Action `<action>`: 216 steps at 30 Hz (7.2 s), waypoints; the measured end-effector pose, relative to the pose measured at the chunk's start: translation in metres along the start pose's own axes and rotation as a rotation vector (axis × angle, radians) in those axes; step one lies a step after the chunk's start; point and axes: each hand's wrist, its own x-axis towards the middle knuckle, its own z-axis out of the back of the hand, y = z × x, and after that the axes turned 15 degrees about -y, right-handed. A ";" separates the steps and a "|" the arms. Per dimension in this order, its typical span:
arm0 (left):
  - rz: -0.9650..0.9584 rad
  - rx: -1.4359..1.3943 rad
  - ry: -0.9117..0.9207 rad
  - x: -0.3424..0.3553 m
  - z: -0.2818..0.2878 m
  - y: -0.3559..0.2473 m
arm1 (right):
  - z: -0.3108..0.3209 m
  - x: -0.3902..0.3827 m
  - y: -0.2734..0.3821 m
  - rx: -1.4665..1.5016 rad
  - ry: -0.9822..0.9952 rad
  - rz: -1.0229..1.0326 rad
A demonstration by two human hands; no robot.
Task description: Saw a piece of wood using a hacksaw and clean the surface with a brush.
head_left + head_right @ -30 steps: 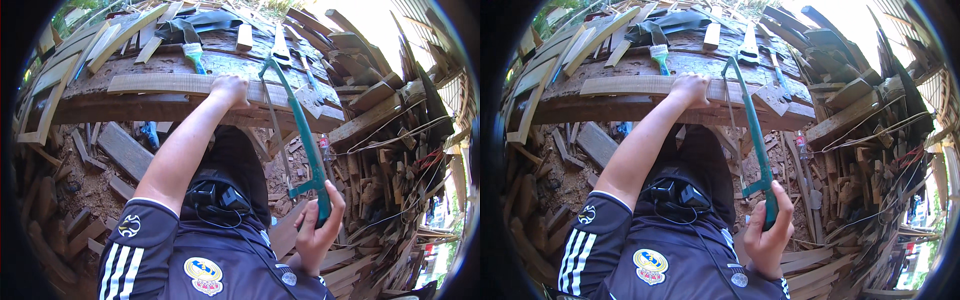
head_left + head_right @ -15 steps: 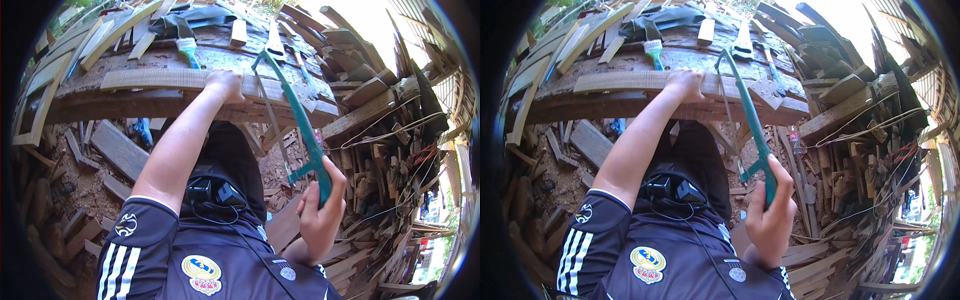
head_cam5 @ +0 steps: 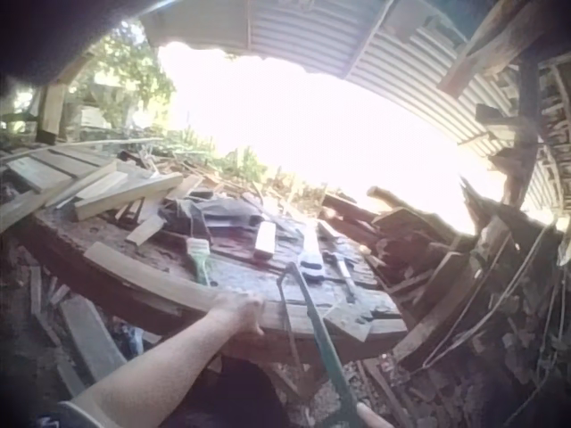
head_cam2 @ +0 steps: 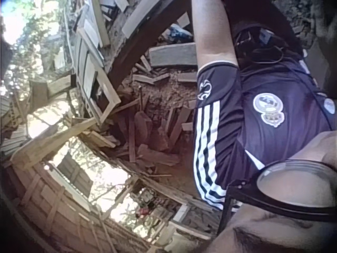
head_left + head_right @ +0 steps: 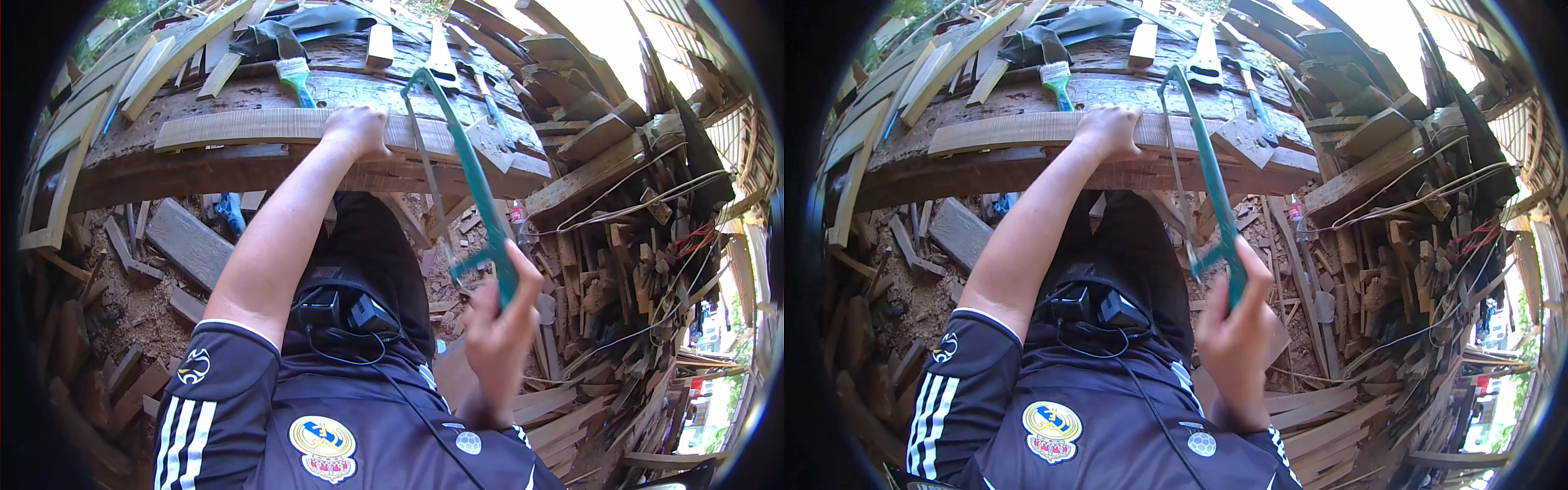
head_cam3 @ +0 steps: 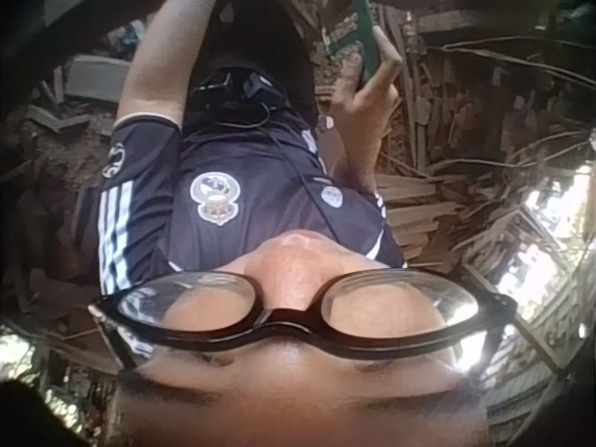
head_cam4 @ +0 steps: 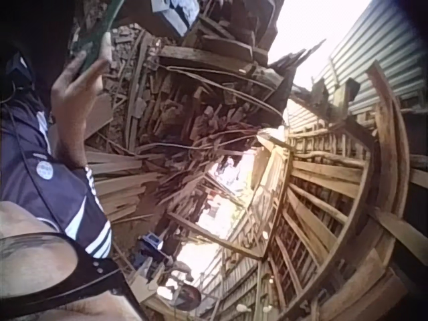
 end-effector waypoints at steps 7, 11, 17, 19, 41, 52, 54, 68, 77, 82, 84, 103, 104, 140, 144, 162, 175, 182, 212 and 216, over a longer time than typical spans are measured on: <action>-0.032 0.043 0.000 0.006 -0.012 -0.005 | -0.076 0.070 -0.023 -0.043 0.028 0.204; 0.026 -0.017 -0.029 -0.005 -0.009 0.009 | -0.018 0.020 0.001 0.017 0.061 0.267; -0.021 0.031 -0.004 0.005 -0.004 -0.013 | -0.090 0.038 -0.059 0.055 -0.101 0.269; -0.012 0.021 -0.006 -0.002 -0.002 -0.006 | -0.086 0.052 -0.049 0.055 -0.097 0.297; 0.002 -0.042 0.007 0.003 -0.003 -0.001 | -0.078 0.029 -0.035 0.009 -0.053 0.268; -0.065 -0.037 -0.016 0.001 0.003 0.003 | -0.042 0.020 -0.022 0.080 0.023 0.018; -0.010 -0.057 0.044 0.005 0.006 -0.004 | -0.079 0.032 -0.042 0.026 -0.013 0.095; -0.015 -0.027 -0.001 0.005 -0.012 0.008 | -0.067 0.059 -0.014 0.015 0.149 -0.056; -0.025 -0.064 -0.032 0.006 -0.007 -0.001 | 0.010 0.035 0.016 -0.058 0.106 -0.109; -0.007 -0.025 -0.065 -0.001 -0.022 0.009 | -0.091 0.067 -0.033 -0.077 0.093 0.040; 0.033 0.002 -0.043 0.000 -0.020 0.010 | -0.034 0.055 0.012 -0.106 0.140 -0.008; -0.053 -0.046 -0.048 0.009 -0.008 -0.005 | -0.059 0.045 -0.022 0.045 0.199 -0.072; 0.007 -0.036 -0.011 0.007 -0.003 -0.002 | -0.077 0.052 -0.038 -0.061 0.139 0.071; 0.020 0.018 -0.064 0.002 -0.010 0.011 | 0.005 0.031 0.010 -0.083 0.098 -0.116; 0.028 0.033 0.010 0.003 0.005 -0.004 | 0.024 0.033 0.004 -0.058 0.042 -0.225; 0.026 -0.044 -0.081 0.003 -0.012 -0.001 | -0.076 0.068 -0.045 -0.082 0.160 -0.089; -0.156 -0.085 -0.252 0.019 -0.062 0.043 | -0.003 0.037 -0.001 -0.032 0.012 -0.174; -0.091 -0.108 -0.216 0.013 -0.050 0.038 | -0.121 0.060 -0.049 -0.042 0.070 0.183; -0.120 -0.116 -0.225 0.044 -0.083 0.073 | -0.136 0.083 -0.054 0.029 0.140 0.093; -0.162 -0.091 -0.330 0.034 -0.066 0.049 | -0.040 0.022 -0.032 0.042 0.100 0.086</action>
